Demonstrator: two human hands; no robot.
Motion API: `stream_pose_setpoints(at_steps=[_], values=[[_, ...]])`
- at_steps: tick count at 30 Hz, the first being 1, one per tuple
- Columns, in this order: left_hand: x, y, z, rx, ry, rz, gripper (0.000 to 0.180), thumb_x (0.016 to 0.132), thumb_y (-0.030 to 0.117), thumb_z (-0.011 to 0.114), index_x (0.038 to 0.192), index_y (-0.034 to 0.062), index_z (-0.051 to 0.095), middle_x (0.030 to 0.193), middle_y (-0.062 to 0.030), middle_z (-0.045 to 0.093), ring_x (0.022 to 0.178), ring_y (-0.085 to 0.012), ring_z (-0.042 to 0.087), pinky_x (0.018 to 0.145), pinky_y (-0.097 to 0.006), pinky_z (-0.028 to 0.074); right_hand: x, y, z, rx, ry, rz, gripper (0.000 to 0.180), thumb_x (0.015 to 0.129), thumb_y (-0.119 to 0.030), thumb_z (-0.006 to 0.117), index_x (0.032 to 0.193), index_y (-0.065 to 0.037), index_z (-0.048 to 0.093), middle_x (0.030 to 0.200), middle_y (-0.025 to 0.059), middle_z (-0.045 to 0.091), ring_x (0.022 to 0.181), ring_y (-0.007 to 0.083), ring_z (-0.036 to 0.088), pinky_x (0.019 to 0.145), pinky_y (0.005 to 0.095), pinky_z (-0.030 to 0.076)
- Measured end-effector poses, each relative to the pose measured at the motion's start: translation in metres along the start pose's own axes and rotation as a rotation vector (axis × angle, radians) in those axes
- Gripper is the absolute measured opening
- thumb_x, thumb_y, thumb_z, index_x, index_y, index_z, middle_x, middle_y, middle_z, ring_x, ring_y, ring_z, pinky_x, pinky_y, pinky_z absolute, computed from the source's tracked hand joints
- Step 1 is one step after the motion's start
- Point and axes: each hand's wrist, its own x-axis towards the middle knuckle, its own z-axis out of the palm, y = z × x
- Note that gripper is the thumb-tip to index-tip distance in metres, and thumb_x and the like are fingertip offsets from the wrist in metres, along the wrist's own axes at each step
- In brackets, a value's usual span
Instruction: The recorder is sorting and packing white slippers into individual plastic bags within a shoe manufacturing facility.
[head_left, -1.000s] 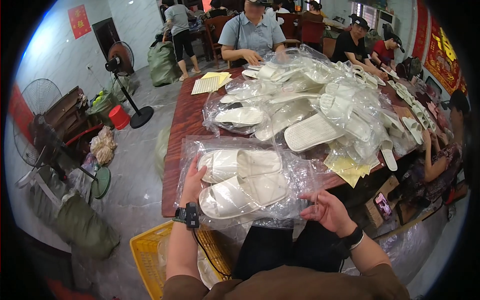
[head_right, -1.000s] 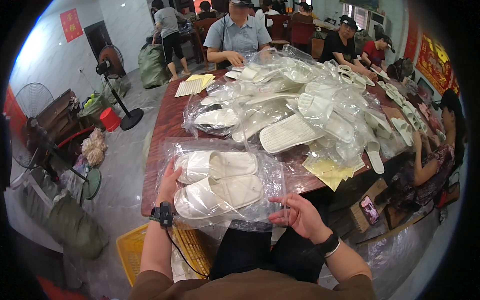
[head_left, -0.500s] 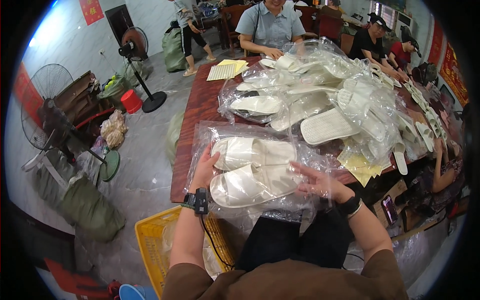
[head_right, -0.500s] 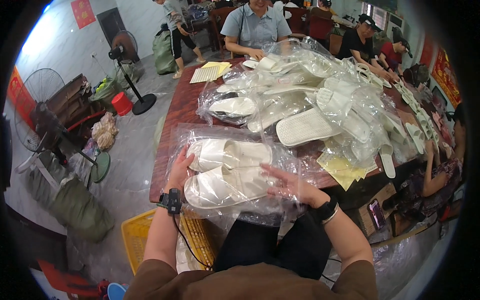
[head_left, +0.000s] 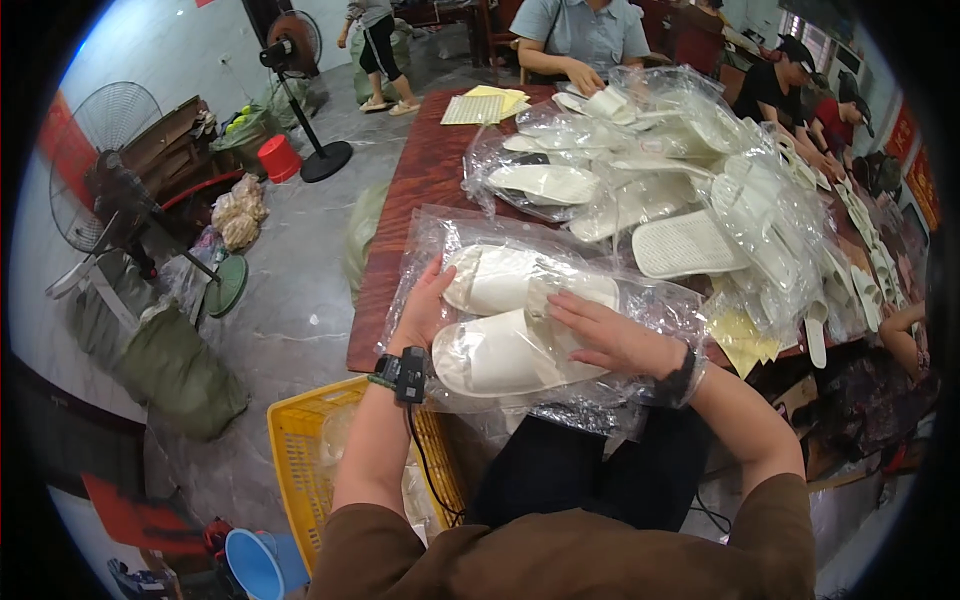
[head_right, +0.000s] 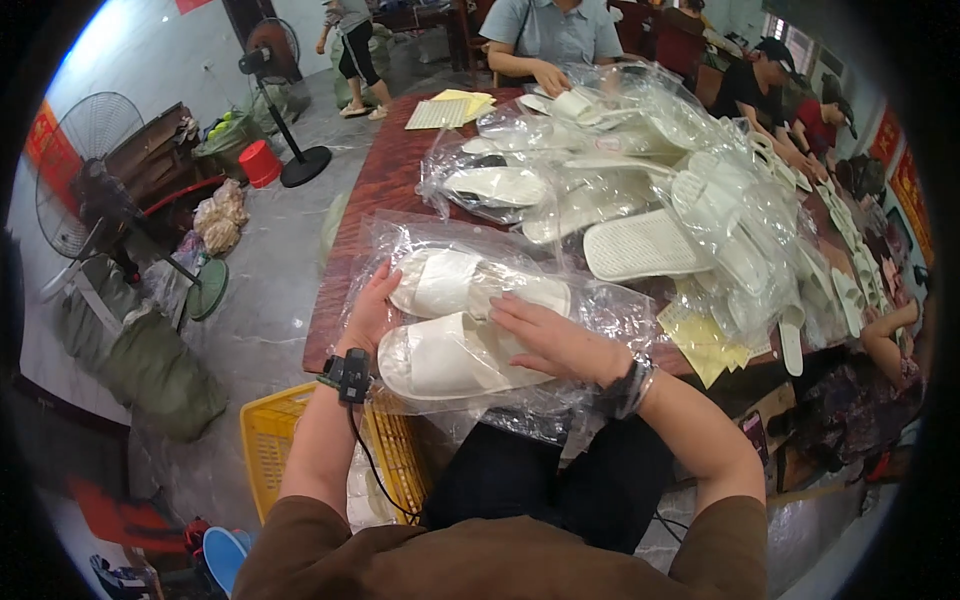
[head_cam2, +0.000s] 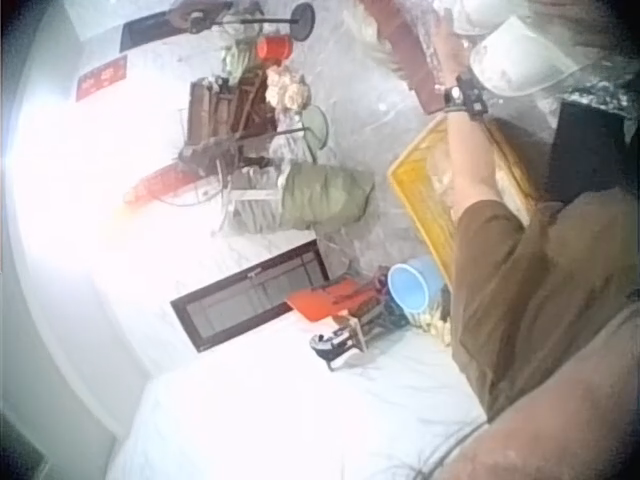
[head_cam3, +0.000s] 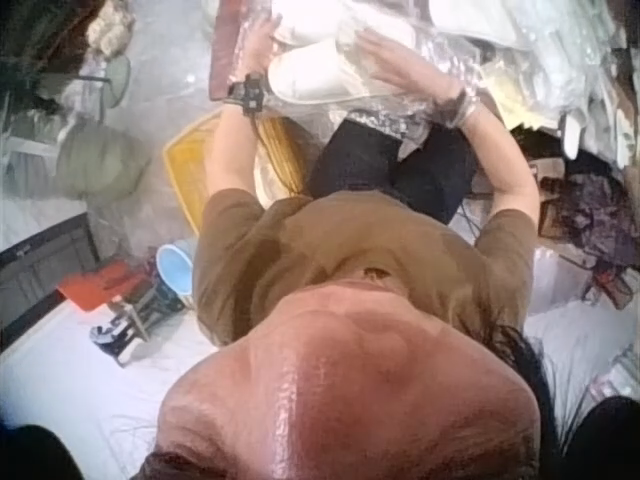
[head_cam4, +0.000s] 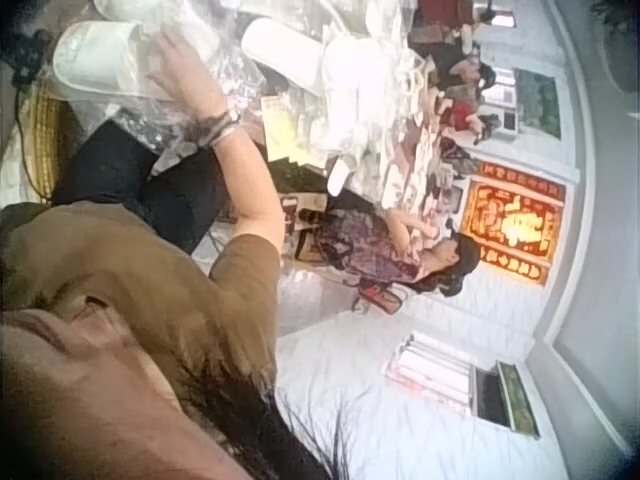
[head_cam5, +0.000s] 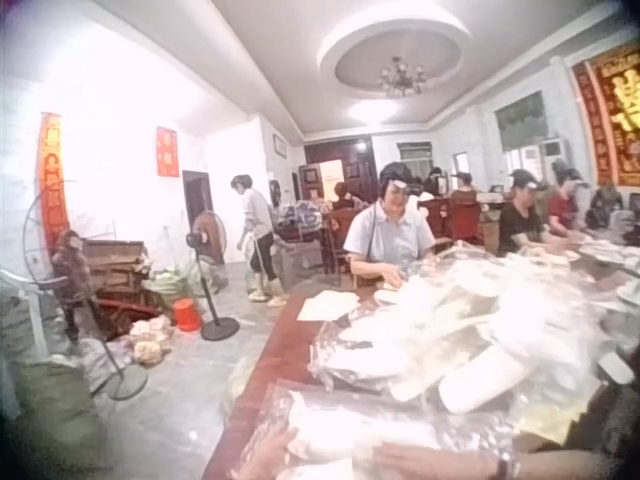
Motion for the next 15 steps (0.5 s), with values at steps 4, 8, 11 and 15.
stream_pose_setpoints(at_steps=[4,8,11,15], values=[[-0.008,0.004,0.003,-0.058,-0.004,-0.016,0.048,0.100,0.009,0.049,0.146,0.0077,0.034,0.132,-0.0140,0.056,0.116,-0.0265,0.059,0.097,-0.041,0.050,0.048,0.010,0.007,-0.085,-0.064,0.055,0.066,0.087,-0.027,0.068,0.141,-0.001,0.041,0.140,0.0219,0.047,0.127,0.0393,0.047,0.107,0.0433,0.039],[-0.009,0.003,0.010,-0.051,0.091,-0.029,0.050,0.101,0.015,0.049,0.147,0.0076,0.032,0.135,-0.0145,0.054,0.117,-0.0272,0.058,0.098,-0.042,0.050,0.073,0.032,0.038,-0.137,-0.172,0.186,0.048,0.087,-0.029,0.063,0.123,0.002,0.055,0.112,0.0261,0.061,0.099,0.0415,0.061,0.087,0.0448,0.049],[-0.011,0.006,0.014,-0.123,0.056,0.012,0.049,0.102,0.020,0.048,0.146,0.0072,0.033,0.135,-0.0147,0.053,0.120,-0.0281,0.056,0.100,-0.043,0.048,0.082,0.037,0.049,-0.082,0.104,0.032,0.036,0.086,-0.026,0.061,0.112,-0.001,0.062,0.111,0.0230,0.061,0.097,0.0401,0.061,0.086,0.0448,0.050],[-0.008,0.012,-0.023,-0.270,0.027,0.193,0.047,0.100,0.028,0.048,0.142,0.0082,0.040,0.135,-0.0143,0.052,0.127,-0.0288,0.048,0.107,-0.045,0.041,0.084,0.064,0.058,-0.115,0.217,0.052,0.033,0.088,-0.027,0.059,0.113,-0.006,0.064,0.118,0.0147,0.060,0.110,0.0364,0.056,0.103,0.0487,0.038]])
